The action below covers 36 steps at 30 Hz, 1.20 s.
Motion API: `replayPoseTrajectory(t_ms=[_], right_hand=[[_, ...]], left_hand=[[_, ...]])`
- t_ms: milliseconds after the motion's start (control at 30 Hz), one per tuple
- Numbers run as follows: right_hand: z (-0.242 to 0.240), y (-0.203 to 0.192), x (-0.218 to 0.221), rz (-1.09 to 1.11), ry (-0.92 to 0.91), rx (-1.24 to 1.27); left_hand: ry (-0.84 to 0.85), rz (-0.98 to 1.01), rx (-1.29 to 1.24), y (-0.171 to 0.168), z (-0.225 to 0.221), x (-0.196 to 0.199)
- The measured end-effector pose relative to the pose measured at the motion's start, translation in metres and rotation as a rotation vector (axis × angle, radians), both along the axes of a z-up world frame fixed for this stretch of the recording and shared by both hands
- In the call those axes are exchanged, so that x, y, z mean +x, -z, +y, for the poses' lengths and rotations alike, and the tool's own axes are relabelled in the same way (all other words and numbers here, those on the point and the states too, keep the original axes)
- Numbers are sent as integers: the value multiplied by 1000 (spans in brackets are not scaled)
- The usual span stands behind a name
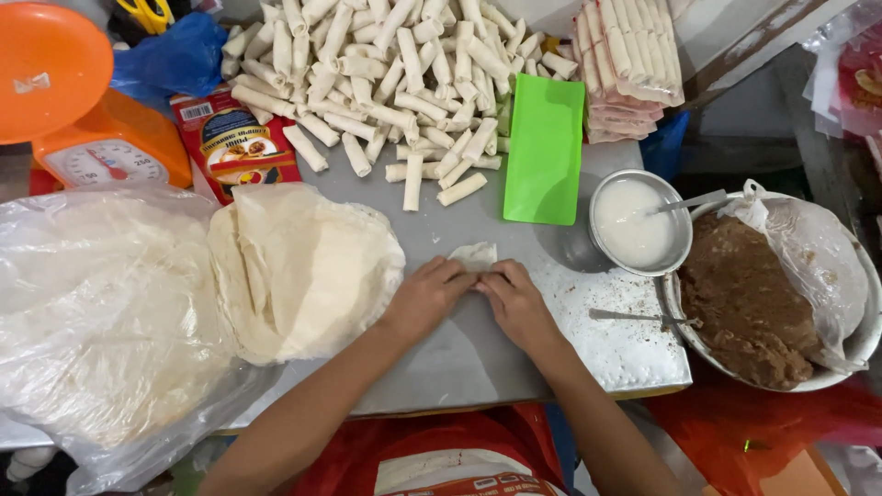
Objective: A person is rapidly wrapping lumpia by placing meat filling on a wrapper, rolling it tightly, and sealing it.
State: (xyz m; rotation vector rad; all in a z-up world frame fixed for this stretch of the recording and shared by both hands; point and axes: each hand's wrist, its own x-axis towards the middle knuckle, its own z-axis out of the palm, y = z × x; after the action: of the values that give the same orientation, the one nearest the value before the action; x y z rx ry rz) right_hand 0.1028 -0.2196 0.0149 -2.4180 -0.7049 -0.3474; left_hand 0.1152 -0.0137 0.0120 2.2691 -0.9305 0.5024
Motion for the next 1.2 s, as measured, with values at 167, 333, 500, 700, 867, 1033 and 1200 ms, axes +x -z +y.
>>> replayPoseTrajectory(t_ms=[167, 333, 500, 700, 867, 1033, 1200], right_hand=[[-10, -2, 13, 29, -26, 46], [-6, -5, 30, -142, 62, -34], [-11, -7, 27, 7, -6, 17], [-10, -3, 60, -150, 36, -32], [-4, -10, 55, -91, -1, 9], [-8, 0, 43, 91, 13, 322], [-17, -50, 6, 1225, -537, 472]], left_hand=[[-38, 54, -103, 29, -6, 13], [-175, -21, -37, 33, -10, 31], [-167, 129, -73, 43, -10, 23], [-217, -93, 31, 37, -12, 59], [-198, -28, 6, 38, -24, 52], [-234, 309, -282, 23, -19, 29], [-468, 251, -162, -9, 57, -18]])
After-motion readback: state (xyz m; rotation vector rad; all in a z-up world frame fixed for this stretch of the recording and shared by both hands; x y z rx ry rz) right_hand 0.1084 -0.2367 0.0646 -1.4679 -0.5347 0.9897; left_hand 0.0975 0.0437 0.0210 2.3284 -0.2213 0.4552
